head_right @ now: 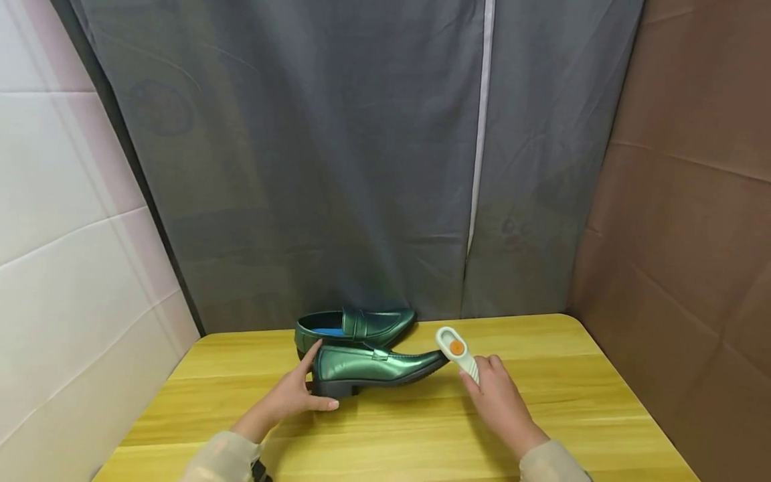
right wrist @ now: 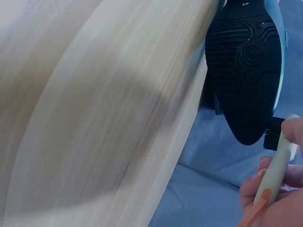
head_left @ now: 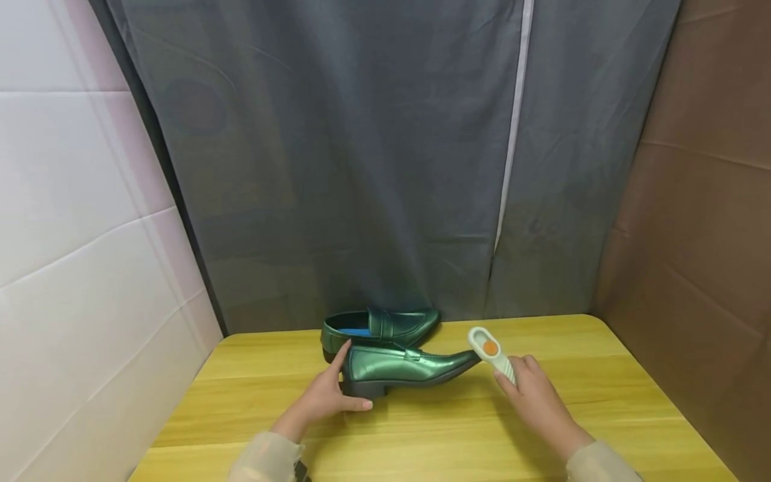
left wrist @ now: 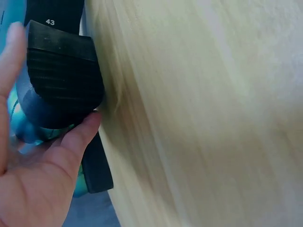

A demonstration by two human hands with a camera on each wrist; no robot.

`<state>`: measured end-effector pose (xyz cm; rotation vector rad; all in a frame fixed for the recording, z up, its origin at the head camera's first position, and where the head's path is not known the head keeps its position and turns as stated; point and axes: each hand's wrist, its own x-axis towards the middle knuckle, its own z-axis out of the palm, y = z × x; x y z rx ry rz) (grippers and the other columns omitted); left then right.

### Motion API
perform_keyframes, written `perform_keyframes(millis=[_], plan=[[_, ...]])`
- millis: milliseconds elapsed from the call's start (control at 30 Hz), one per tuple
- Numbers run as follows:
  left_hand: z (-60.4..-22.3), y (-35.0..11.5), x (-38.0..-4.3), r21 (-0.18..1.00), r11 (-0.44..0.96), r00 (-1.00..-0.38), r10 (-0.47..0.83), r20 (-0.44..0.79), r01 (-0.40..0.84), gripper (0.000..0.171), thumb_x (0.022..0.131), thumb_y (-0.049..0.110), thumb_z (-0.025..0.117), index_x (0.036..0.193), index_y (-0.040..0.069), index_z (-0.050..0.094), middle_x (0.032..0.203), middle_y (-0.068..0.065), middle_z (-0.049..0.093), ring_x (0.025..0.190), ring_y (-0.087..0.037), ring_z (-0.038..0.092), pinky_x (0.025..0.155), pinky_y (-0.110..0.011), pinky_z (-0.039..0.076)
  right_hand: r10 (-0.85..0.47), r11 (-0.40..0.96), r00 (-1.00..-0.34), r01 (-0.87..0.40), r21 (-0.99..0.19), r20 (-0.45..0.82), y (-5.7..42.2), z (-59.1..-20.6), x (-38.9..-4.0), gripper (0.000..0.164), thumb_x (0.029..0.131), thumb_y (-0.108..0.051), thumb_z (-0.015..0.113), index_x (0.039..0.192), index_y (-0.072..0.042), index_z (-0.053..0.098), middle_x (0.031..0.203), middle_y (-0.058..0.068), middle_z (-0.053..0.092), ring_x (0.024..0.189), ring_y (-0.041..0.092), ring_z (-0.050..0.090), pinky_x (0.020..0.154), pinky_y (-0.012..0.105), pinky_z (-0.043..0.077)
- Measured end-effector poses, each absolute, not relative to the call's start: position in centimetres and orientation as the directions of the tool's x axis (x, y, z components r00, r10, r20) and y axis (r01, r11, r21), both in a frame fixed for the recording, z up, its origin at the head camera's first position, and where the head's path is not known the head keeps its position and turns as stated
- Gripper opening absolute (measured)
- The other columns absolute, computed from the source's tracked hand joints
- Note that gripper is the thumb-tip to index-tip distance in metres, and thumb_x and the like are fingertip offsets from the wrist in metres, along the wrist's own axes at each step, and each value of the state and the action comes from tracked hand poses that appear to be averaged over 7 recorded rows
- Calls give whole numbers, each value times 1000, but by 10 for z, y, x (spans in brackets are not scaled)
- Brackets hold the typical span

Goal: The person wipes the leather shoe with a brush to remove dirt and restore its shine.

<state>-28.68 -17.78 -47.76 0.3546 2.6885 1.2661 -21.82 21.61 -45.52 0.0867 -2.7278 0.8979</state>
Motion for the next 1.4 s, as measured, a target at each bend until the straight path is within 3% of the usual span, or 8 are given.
perform_keyframes(millis=[100,267,367,600,833,1167,1400], plan=[[-481,-180,-287,806,567,-950,313,-24,166,134,65,23,97,164,29,6,162,-28,28,136,-49,48,106,-59,47,27,807,-964,-135,-575,264,216,-455,-218,35,100,-23,64,123,3,63,100,11,57,83,20,53,74,37,51],[-485,-182,-290,819,539,-947,321,16,197,131,62,2,95,162,29,14,152,-31,40,119,-44,63,98,-52,55,25,812,-964,-134,-569,263,215,-455,-217,34,99,-23,64,122,3,64,98,10,58,82,20,53,73,36,51],[-487,-182,-291,809,554,-952,306,22,197,128,62,2,94,161,28,17,151,-29,44,121,-42,63,98,-50,55,28,814,-963,-134,-565,268,215,-455,-217,34,99,-23,65,122,3,64,97,10,58,82,19,53,73,36,51],[-489,-182,-292,809,565,-961,278,-5,160,126,62,4,95,160,28,20,156,-28,39,138,-49,46,98,-50,55,30,815,-963,-130,-565,266,215,-458,-216,35,97,-24,67,121,2,66,97,9,59,82,18,54,74,37,51],[-490,-182,-291,843,509,-949,315,4,173,124,61,-1,93,159,27,22,157,-30,36,128,-50,56,89,-42,59,31,815,-963,-130,-564,267,214,-458,-213,37,98,-30,66,120,0,67,98,7,60,83,16,54,75,37,51],[-489,-176,-291,873,457,-935,355,-7,167,124,62,-3,92,159,27,21,153,-34,40,116,-44,65,90,-43,59,15,811,-953,-166,-561,302,211,-458,-213,36,98,-35,66,115,-4,71,98,5,63,87,15,58,80,39,54],[-490,-172,-292,889,429,-919,393,-23,161,125,63,-1,92,159,25,18,152,-35,41,119,-46,63,91,-45,59,-18,817,-951,-193,-543,310,208,-459,-212,36,97,-37,67,113,-5,72,99,5,64,87,14,59,80,40,55]])
